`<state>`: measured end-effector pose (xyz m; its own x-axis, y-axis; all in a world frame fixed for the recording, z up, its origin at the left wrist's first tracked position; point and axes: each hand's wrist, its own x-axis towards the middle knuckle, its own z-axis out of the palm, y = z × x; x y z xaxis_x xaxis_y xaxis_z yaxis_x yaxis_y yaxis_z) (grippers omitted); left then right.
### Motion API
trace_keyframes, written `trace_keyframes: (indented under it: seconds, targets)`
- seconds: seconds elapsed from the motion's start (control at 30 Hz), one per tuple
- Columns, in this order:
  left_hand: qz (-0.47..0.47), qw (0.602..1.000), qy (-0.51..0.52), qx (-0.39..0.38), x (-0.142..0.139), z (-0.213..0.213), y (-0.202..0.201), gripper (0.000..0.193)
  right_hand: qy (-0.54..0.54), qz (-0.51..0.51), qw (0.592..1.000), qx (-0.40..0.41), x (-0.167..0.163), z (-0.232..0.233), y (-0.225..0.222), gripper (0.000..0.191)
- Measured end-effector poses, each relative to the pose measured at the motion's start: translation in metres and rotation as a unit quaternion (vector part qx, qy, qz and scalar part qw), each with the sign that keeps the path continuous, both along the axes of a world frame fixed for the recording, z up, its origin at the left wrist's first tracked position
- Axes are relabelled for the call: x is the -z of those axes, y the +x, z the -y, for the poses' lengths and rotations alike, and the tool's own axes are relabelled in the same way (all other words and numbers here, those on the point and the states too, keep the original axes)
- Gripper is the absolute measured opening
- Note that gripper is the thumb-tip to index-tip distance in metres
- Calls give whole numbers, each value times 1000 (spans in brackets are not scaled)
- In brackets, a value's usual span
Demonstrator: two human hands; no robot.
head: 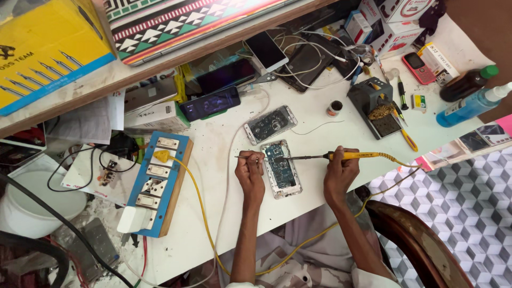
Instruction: The person holds a disassembled phone motherboard on the workbench with one hand and uses a soldering iron with the other to solder components on the board, briefly repositioning the iron and the board during the work.
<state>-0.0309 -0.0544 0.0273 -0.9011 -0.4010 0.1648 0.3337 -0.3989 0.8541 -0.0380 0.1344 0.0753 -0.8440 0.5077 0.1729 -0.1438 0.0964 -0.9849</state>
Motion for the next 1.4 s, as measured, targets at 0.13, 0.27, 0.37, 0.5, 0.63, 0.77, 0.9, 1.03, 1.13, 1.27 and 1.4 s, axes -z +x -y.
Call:
trace_keyframes:
  seconds: [0.13, 0.27, 0.37, 0.5, 0.63, 0.77, 0.9, 1.03, 1.13, 1.27, 1.4]
  targets:
    - [16, 1000, -22, -1, 0, -1, 3, 22, -40, 4, 999, -8, -1, -1, 0, 22]
    - [8, 1000, -15, -1, -2, -1, 4, 20, -36, -11, 999, -15, -2, 0, 0, 22]
    - [1, 1000, -28, -1, -4, -2, 3, 20, -20, -14, 1000, -16, -3, 0, -1, 23]
    - [5, 1000, -26, -4, -4, -3, 4, 20, -11, -12, 1000, -11, -2, -1, 0, 23]
    - [-11, 1000, -16, -5, -4, -5, 7, 19, 2, -14, 1000, -7, 0, -3, 2, 23]
    - [-8, 999, -30, -18, -4, -5, 6, 20, -15, -22, 1000, -5, 3, -3, 3, 21]
    - [-13, 999, -43, -17, -3, -4, 5, 20, -18, -31, 999, 2, 7, -4, 3, 20]
    - [-26, 999, -22, -8, -1, -4, 4, 20, -21, -34, 999, 9, 9, -6, 1, 20]
    - [-19, 999, -28, -2, 1, -4, 4, 21, -47, -42, 998, -17, 8, -7, 0, 20]
    - [-20, 1000, -10, 4, 4, -4, 3, 21, -42, -32, 998, -20, 5, -4, 2, 19]
    - [-21, 1000, -2, 4, 5, -3, 1, 21, -1, -40, 999, -14, 0, 0, 4, 20]
